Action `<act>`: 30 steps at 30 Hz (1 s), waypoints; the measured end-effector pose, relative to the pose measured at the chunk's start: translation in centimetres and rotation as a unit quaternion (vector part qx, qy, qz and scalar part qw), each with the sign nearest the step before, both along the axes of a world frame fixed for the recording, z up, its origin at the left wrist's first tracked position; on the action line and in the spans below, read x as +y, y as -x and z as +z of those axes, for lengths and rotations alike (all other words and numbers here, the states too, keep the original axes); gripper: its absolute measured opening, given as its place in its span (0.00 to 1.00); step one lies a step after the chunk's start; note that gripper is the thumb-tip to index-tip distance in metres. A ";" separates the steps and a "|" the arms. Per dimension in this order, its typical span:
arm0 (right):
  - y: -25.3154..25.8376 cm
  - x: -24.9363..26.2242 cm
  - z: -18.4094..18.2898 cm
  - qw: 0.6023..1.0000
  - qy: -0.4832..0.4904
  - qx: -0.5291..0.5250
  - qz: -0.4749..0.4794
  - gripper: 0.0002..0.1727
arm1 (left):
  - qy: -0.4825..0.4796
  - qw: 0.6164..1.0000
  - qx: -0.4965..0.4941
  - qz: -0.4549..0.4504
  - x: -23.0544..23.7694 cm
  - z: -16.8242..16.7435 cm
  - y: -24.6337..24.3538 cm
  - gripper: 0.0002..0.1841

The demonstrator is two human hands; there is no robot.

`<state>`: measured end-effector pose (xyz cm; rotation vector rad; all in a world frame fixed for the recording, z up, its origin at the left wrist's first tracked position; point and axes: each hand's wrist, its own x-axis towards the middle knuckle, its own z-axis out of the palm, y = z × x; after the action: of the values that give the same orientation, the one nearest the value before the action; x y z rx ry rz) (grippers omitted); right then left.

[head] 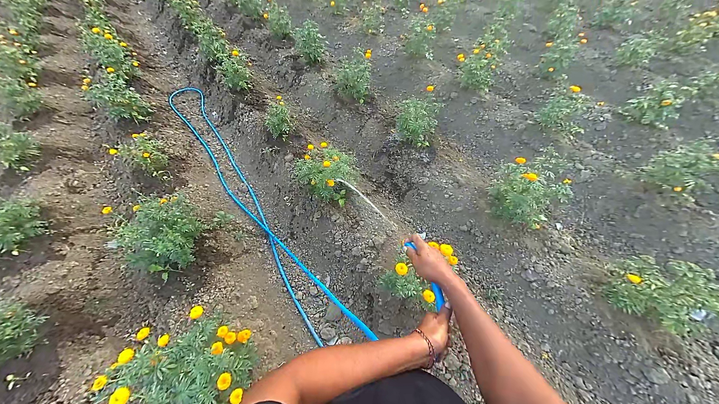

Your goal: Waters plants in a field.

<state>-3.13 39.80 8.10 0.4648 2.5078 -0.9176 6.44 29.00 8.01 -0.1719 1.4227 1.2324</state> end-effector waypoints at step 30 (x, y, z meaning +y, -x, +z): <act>0.2 -0.1 -3.4 0.994 -0.016 -0.092 -0.048 0.22 | 0.020 0.998 -0.056 -0.034 -1.1 -1.1 1.5 0.32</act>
<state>-3.30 39.68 4.75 0.6543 2.3526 -0.8313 4.96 27.94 6.90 -0.2148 1.3462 1.1220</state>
